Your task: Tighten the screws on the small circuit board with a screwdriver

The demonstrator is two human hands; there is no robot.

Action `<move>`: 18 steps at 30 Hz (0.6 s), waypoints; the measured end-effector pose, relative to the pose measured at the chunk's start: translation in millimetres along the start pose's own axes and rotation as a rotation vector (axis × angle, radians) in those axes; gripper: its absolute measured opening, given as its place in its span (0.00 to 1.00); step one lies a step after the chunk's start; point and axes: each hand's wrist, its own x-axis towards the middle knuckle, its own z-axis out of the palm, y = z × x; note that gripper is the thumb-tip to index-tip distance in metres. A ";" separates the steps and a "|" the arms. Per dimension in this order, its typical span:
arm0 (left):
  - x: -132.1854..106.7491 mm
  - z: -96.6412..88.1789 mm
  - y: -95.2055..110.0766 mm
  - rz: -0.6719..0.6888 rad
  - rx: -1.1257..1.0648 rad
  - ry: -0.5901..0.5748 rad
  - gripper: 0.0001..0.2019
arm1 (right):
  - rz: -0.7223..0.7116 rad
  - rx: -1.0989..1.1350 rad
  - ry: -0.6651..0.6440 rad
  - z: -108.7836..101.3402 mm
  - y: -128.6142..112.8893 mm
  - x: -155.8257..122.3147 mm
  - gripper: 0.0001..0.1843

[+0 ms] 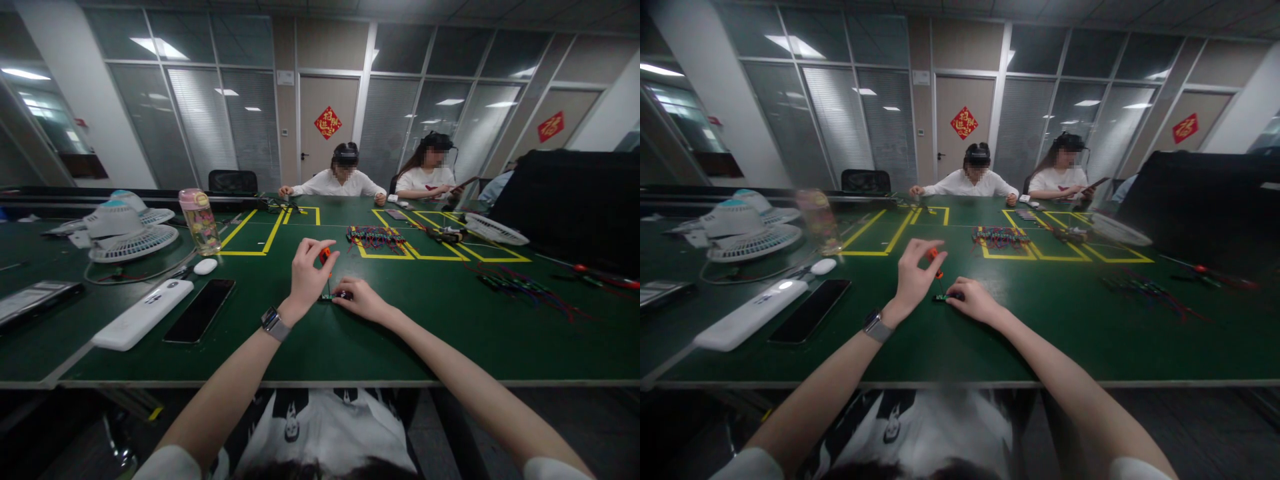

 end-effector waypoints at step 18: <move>-2.0 1.0 -1.0 0.040 -0.077 -0.066 0.15 | 0.004 0.000 0.000 0.6 0.9 0.0 0.06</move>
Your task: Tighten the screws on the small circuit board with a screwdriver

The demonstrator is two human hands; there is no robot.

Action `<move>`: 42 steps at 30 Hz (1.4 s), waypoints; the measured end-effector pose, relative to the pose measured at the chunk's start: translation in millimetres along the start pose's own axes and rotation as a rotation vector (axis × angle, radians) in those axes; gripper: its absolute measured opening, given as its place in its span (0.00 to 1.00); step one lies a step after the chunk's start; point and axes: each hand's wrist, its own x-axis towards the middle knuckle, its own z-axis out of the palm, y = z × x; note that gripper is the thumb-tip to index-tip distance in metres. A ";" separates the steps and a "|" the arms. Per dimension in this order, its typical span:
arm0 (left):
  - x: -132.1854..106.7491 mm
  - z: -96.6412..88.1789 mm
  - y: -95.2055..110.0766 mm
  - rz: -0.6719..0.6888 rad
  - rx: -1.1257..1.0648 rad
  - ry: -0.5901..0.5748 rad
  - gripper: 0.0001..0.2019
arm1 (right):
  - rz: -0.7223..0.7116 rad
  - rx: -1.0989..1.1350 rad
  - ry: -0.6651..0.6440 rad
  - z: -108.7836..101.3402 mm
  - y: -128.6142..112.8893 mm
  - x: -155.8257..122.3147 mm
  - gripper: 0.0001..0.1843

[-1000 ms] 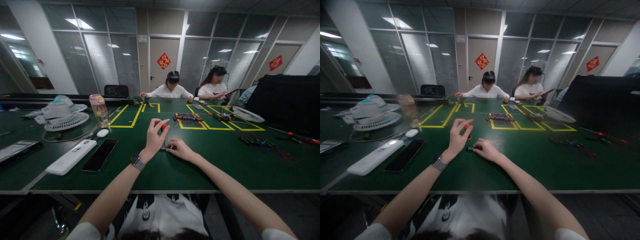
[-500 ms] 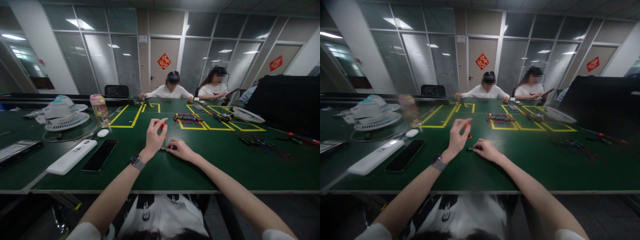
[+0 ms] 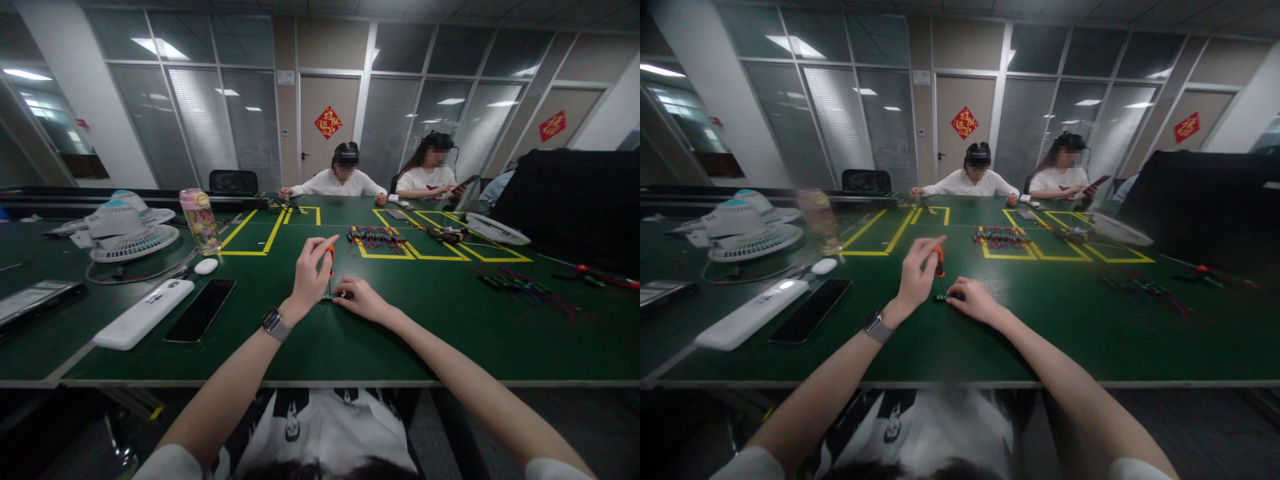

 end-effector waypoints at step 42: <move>-0.1 -0.1 -1.0 0.001 -0.018 0.012 0.16 | -0.006 -0.013 -0.001 0.7 0.6 -0.4 0.06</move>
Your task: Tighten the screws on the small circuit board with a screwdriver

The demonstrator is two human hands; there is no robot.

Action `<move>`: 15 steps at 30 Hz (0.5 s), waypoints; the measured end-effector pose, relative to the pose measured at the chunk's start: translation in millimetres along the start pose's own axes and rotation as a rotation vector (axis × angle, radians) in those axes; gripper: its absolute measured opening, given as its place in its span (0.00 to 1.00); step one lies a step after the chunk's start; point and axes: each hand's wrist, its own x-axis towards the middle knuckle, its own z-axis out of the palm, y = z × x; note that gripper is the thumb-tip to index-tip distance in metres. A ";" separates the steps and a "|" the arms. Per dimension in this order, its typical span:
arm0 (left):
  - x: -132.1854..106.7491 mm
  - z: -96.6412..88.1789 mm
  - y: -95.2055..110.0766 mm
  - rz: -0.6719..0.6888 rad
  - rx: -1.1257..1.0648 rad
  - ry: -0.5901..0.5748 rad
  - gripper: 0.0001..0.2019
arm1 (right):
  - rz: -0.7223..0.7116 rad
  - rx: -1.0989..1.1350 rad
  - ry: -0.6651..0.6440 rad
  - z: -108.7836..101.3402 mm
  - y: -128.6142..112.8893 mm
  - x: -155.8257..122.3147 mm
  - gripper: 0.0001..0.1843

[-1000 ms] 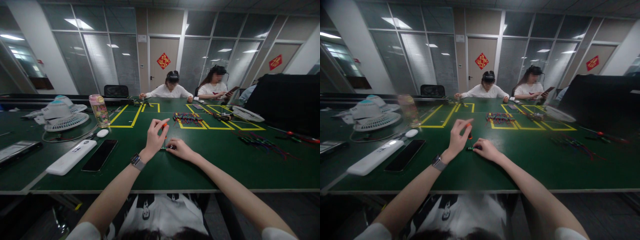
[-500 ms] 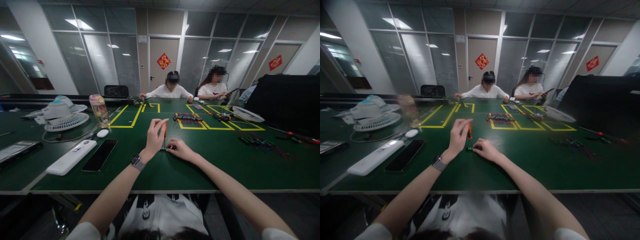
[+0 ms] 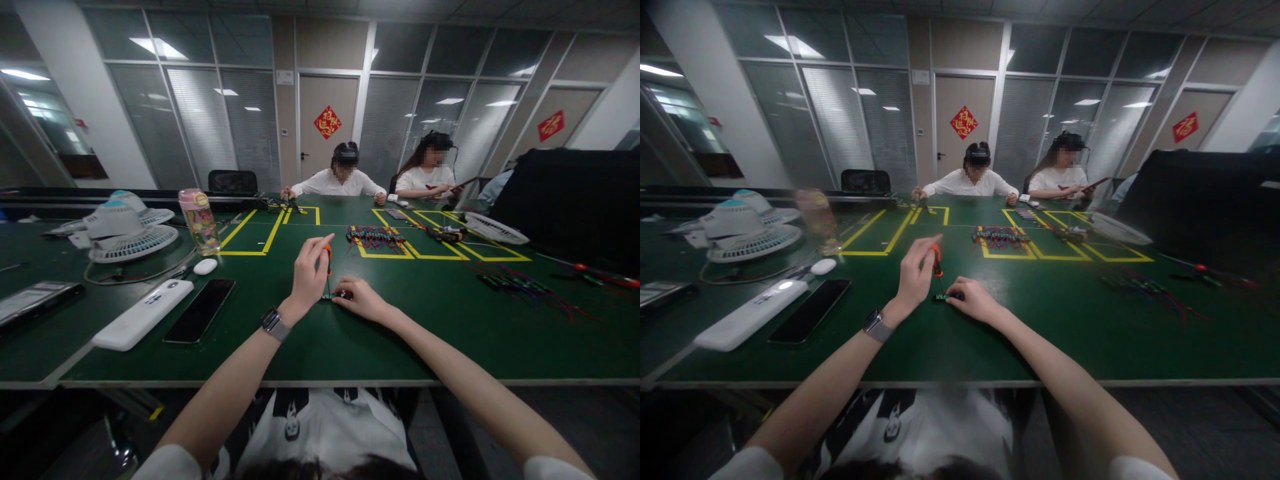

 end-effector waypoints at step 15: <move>-0.8 0.0 -0.4 -0.022 -0.006 -0.029 0.15 | 0.001 0.007 -0.002 -1.2 -1.0 0.5 0.06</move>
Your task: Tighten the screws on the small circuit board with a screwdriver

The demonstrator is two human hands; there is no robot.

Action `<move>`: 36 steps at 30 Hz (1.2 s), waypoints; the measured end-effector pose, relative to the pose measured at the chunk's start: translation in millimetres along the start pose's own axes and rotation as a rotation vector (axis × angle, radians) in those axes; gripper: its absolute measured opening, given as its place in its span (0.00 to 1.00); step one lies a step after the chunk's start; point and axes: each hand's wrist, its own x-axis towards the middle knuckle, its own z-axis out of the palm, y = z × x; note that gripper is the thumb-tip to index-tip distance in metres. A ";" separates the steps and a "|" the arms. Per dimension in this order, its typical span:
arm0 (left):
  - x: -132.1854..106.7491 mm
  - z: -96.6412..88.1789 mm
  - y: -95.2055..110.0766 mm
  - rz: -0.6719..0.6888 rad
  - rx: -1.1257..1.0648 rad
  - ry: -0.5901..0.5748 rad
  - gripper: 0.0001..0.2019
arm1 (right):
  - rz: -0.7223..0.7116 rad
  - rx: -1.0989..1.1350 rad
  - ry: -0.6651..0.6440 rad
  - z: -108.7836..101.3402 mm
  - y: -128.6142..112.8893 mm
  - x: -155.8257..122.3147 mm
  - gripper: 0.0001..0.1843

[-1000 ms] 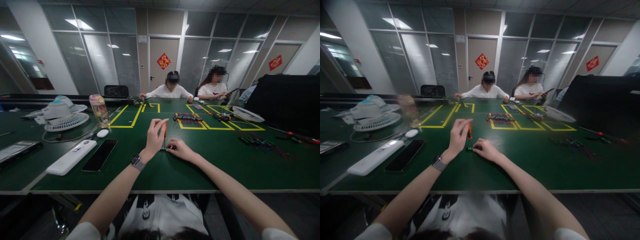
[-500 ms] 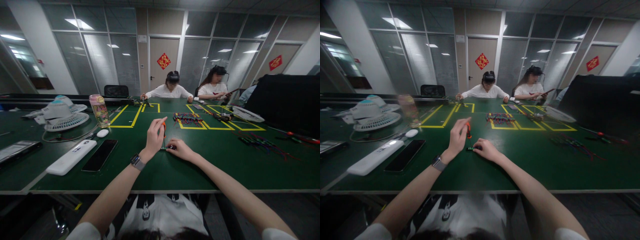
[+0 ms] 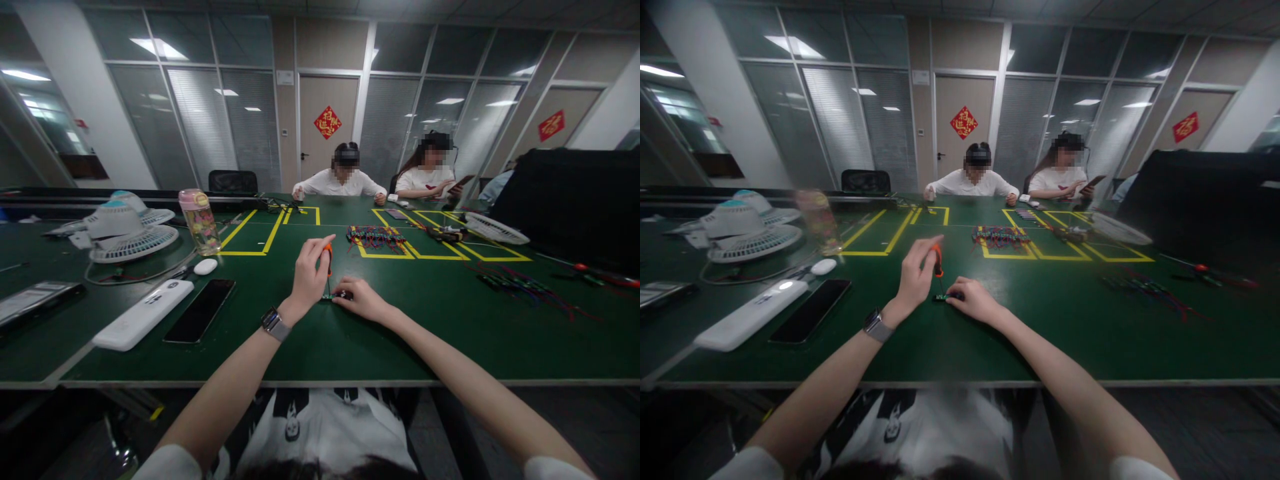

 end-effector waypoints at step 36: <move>1.3 0.8 1.2 -0.022 0.035 0.016 0.12 | -0.001 0.008 0.005 -0.3 -0.8 0.0 0.06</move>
